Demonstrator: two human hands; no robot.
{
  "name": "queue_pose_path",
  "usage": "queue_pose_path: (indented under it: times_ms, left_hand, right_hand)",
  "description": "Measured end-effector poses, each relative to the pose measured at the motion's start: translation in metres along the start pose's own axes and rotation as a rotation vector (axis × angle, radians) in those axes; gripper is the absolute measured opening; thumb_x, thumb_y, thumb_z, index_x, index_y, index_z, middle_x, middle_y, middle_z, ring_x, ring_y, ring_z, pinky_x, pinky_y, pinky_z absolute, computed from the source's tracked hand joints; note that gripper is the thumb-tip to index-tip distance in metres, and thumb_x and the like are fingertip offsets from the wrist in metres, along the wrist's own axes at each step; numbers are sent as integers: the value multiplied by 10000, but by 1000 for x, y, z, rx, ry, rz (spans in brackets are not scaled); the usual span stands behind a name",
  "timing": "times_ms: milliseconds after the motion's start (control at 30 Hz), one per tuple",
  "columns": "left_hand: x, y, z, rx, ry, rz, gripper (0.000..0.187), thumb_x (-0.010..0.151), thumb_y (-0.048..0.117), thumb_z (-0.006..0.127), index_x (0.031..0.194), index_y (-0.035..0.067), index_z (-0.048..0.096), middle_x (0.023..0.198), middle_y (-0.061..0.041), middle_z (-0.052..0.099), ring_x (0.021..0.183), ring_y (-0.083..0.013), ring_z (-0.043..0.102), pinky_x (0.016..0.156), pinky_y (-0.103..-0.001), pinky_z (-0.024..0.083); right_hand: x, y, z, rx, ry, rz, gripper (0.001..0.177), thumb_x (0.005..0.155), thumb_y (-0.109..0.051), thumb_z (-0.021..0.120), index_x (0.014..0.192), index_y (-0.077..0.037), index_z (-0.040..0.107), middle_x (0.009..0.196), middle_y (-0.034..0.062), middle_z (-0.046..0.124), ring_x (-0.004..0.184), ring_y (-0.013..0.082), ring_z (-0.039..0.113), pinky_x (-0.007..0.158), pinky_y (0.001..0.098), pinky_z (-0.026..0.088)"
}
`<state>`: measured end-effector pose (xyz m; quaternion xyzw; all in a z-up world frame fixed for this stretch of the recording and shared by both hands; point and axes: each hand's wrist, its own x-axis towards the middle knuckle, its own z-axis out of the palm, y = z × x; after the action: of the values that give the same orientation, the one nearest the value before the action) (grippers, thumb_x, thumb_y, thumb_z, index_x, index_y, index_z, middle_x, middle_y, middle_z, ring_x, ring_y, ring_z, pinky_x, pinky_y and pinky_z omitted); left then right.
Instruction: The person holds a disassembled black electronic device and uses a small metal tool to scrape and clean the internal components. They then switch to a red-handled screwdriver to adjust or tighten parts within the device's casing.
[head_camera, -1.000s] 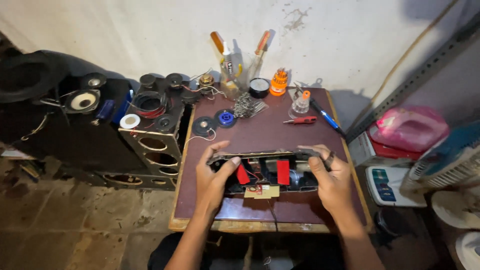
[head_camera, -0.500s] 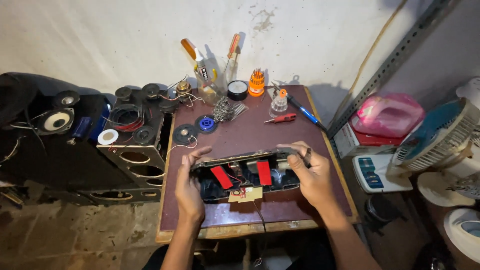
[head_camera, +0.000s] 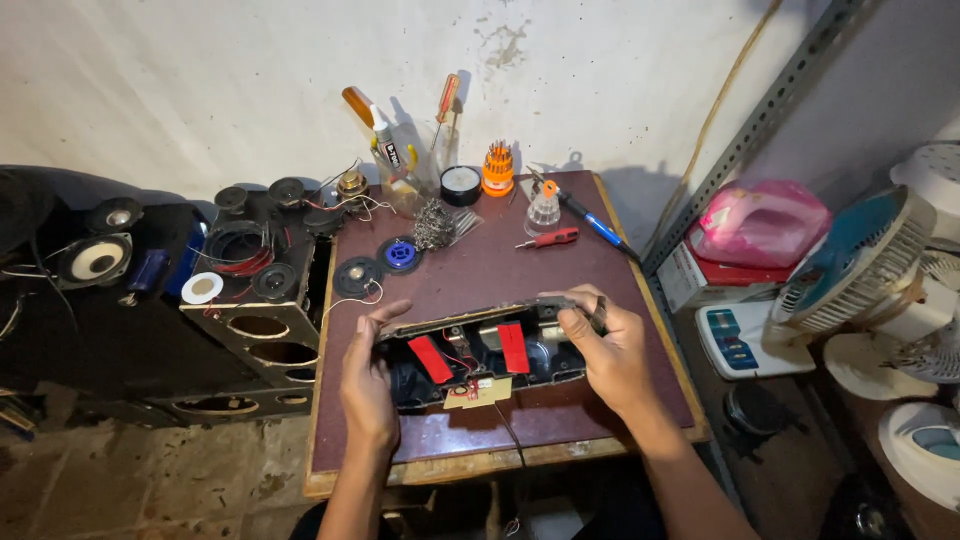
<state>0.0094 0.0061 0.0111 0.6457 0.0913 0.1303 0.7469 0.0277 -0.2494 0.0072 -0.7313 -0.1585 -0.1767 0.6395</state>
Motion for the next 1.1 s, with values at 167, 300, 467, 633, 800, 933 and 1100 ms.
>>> queue_pose_path:
  times_ms: [167,300,467,633,800,933,1100]
  left_hand:
    - [1,-2,0,-3,-5,7,494,1051,377,311,1122,123,729,1301,-87,732,1313,-206,594,1125,-345,346]
    - [4,-6,-2,120,24,110,482,1041,351,341,1050,94,748,1164,-85,759,1156,-206,663,1055,-338,425]
    - [7,-20,1,191,155,94,521,1070,409,384,1058,99,802,1082,-154,762,1120,-292,649,1052,-390,426]
    - [11,-35,-2,203,226,106,504,1069,398,411,1010,95,810,1036,-169,761,1053,-309,670,993,-403,467]
    - [0,-20,-3,290,301,81,486,1088,392,397,1022,126,799,1030,-195,742,1063,-356,668,988,-444,469]
    - [5,-19,-5,283,332,111,433,1095,347,416,1048,105,772,1064,-210,717,1083,-344,651,1015,-451,450]
    - [5,-21,-6,335,344,65,442,1104,405,418,1080,136,767,1078,-176,729,1118,-360,655,1027,-464,456]
  right_hand:
    - [2,-1,-1,-27,-13,-1,325,1002,-284,618,1093,-6,760,1033,58,702,989,170,656,879,292,507]
    - [1,7,-3,-37,-1,83,267,1020,-244,606,1064,-20,744,1043,20,678,987,141,635,866,279,499]
    - [6,15,-1,-82,62,225,245,1016,-247,666,965,-41,789,699,40,649,689,123,531,628,309,498]
    - [9,-6,7,-20,160,431,289,966,-248,709,1153,-29,725,714,-10,555,576,64,486,490,219,436]
    - [14,11,-3,-132,120,484,394,963,-187,553,1237,56,699,761,82,513,653,149,505,576,267,436]
    - [8,54,-8,-537,30,199,352,912,-41,658,1252,-11,741,988,242,702,993,402,702,882,431,543]
    - [5,66,-3,-853,27,148,207,757,-213,869,960,-212,828,787,24,721,819,271,733,786,378,572]
